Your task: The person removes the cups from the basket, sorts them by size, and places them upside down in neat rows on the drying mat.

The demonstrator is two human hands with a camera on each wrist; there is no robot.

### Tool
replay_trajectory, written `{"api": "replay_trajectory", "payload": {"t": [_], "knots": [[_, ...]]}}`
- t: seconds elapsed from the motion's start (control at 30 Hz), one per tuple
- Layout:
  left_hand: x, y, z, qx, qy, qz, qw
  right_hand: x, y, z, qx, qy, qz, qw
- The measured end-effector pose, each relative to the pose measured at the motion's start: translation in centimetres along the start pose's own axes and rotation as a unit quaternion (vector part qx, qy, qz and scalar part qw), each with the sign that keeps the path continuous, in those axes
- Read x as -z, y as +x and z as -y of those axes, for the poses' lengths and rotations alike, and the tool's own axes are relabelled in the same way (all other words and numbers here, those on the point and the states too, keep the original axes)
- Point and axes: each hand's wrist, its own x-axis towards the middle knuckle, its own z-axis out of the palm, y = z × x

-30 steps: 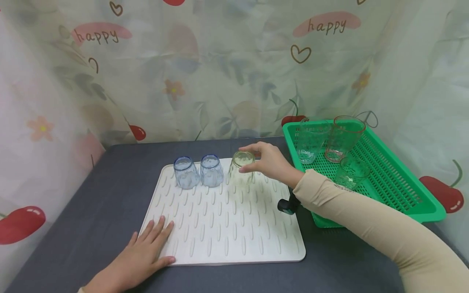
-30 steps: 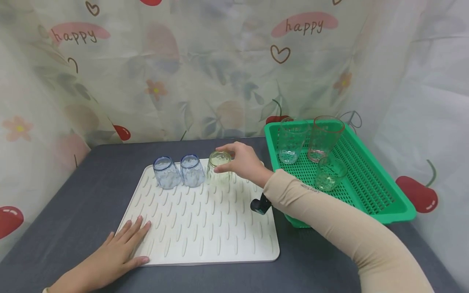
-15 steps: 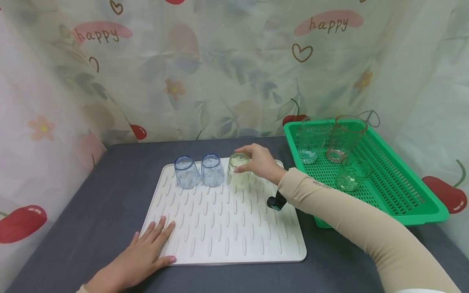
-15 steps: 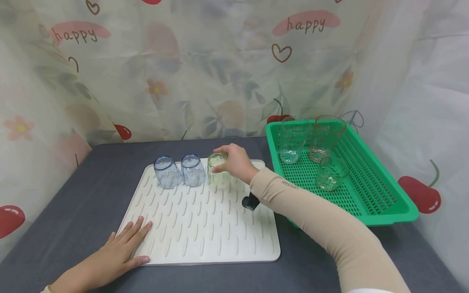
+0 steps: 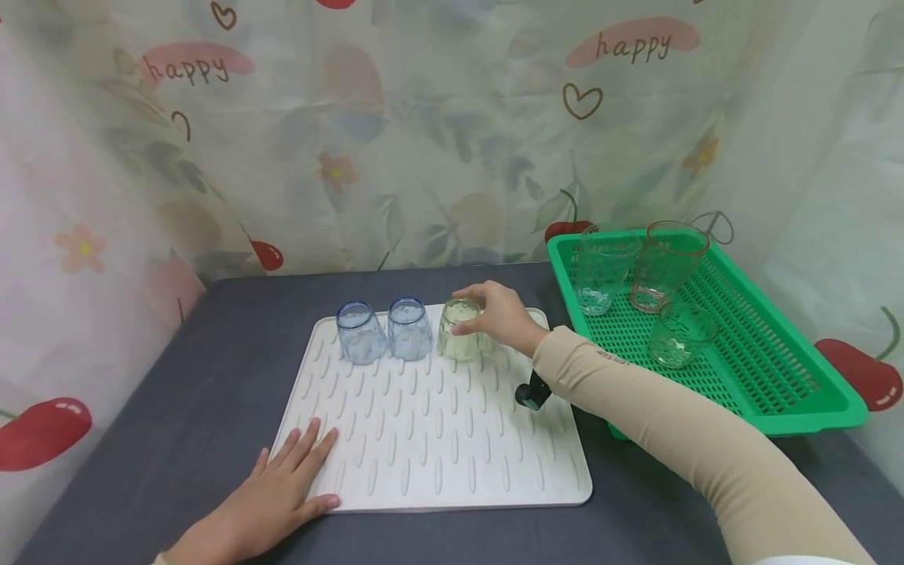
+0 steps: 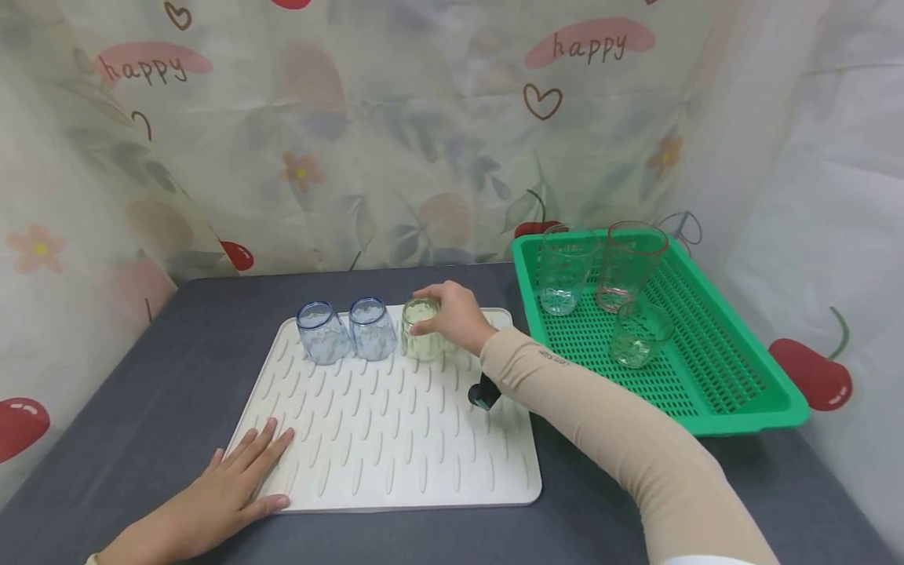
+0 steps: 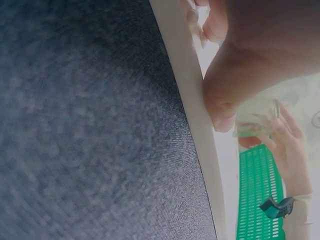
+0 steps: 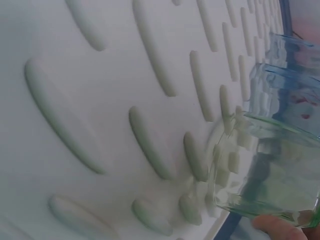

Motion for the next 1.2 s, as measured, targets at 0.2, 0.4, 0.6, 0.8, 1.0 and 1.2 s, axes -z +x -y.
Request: {"api": "replay_trajectory", "payload": {"t": [0.2, 0.4, 0.6, 0.8, 1.0, 1.2], "knots": [[0.2, 0.1, -0.1, 0.009, -0.003, 0.017, 0.9998, -0.3, 0.2, -0.2, 0.007, 0.004, 0.006, 1.0], [0.4, 0.0, -0.4, 0.014, -0.006, 0.026, 0.9996, -0.5, 0.4, -0.2, 0.011, 0.003, 0.009, 1.0], [0.4, 0.1, -0.3, 0.015, -0.009, 0.032, 0.9993, -0.7, 0.5, -0.5, 0.019, -0.008, 0.012, 1.0], [0.3, 0.1, -0.2, 0.013, -0.005, 0.029, 0.9995, -0.7, 0.6, -0.6, 0.031, -0.023, 0.013, 0.999], [0.3, 0.1, -0.3, 0.014, -0.008, 0.028, 0.9995, -0.9, 0.8, -0.8, 0.035, -0.029, 0.012, 0.999], [0.3, 0.1, -0.3, 0.014, -0.005, 0.029, 0.9995, -1.2, 0.8, -0.9, 0.047, -0.026, 0.005, 0.999]]}}
